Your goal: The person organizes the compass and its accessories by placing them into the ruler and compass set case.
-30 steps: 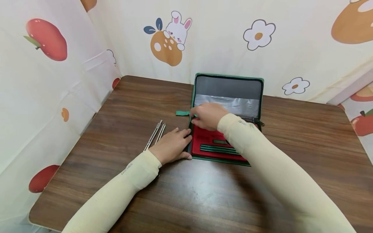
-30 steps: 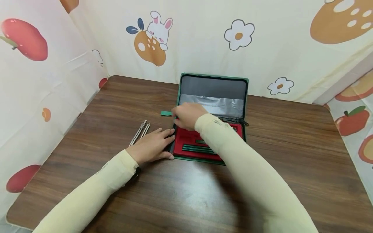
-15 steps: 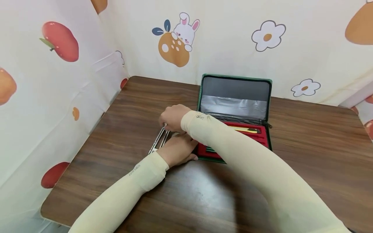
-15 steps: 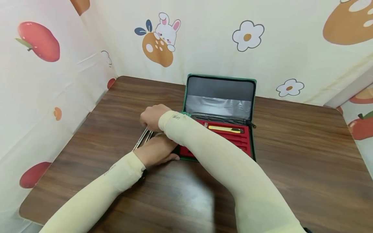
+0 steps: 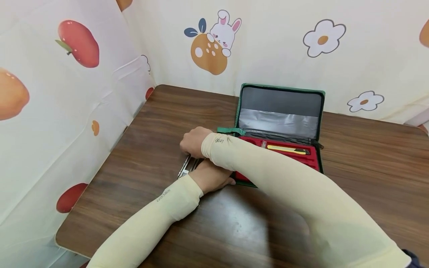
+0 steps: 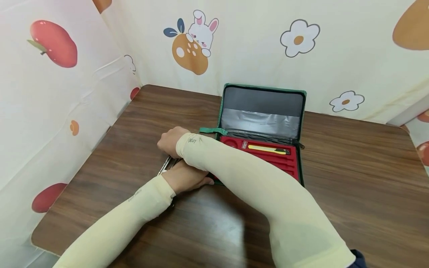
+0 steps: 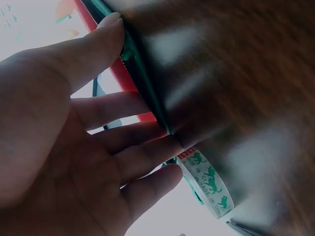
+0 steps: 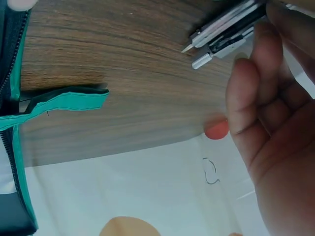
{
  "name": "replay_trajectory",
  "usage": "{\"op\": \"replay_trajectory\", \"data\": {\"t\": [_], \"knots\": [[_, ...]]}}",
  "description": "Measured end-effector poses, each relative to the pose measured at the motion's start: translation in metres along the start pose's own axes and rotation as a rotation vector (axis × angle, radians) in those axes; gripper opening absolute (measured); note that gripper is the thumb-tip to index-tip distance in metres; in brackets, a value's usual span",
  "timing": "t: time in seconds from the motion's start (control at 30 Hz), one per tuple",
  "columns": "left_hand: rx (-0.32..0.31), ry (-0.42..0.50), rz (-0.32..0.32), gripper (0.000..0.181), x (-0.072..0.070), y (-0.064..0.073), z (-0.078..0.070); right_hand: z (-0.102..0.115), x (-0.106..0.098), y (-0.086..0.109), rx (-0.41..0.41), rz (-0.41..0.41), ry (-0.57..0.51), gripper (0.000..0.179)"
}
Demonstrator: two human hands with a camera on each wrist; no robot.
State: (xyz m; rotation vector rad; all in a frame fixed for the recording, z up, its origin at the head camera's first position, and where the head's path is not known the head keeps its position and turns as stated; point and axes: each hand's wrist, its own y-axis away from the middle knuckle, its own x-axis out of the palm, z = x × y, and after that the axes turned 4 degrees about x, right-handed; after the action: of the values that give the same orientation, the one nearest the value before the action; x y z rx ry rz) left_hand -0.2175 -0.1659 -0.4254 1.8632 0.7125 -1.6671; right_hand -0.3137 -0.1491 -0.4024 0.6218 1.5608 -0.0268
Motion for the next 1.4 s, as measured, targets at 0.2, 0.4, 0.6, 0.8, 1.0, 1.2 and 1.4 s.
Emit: {"op": "replay_trajectory", "data": {"t": [0.2, 0.4, 0.6, 0.8, 1.0, 1.2, 1.4], "knots": [[-0.013, -0.023, 0.008, 0.041, 0.001, -0.001, -0.002, 0.0, 0.003, -0.002, -0.06, -0.013, 0.111, 0.024], [-0.04, 0.004, 0.013, 0.04, 0.002, -0.001, -0.001, -0.002, 0.007, -0.003, -0.111, -0.015, 0.228, 0.019], [-0.037, 0.028, -0.003, 0.046, 0.003, -0.002, 0.0, -0.009, 0.009, 0.001, -0.107, 0.001, 0.233, 0.014], [-0.042, 0.025, -0.002, 0.045, 0.002, -0.002, -0.001, -0.012, 0.011, 0.002, -0.104, 0.005, 0.222, 0.017], [-0.04, 0.022, -0.002, 0.046, 0.003, -0.005, -0.002, -0.015, 0.01, 0.005, -0.105, -0.031, 0.212, 0.017], [0.001, -0.024, -0.02, 0.054, 0.005, -0.008, -0.001, -0.032, -0.003, 0.022, -0.041, -0.043, 0.182, 0.016], [-0.028, -0.043, 0.082, 0.059, 0.003, -0.009, 0.001, -0.059, -0.009, 0.053, 0.044, -0.034, 0.158, 0.018]]}}
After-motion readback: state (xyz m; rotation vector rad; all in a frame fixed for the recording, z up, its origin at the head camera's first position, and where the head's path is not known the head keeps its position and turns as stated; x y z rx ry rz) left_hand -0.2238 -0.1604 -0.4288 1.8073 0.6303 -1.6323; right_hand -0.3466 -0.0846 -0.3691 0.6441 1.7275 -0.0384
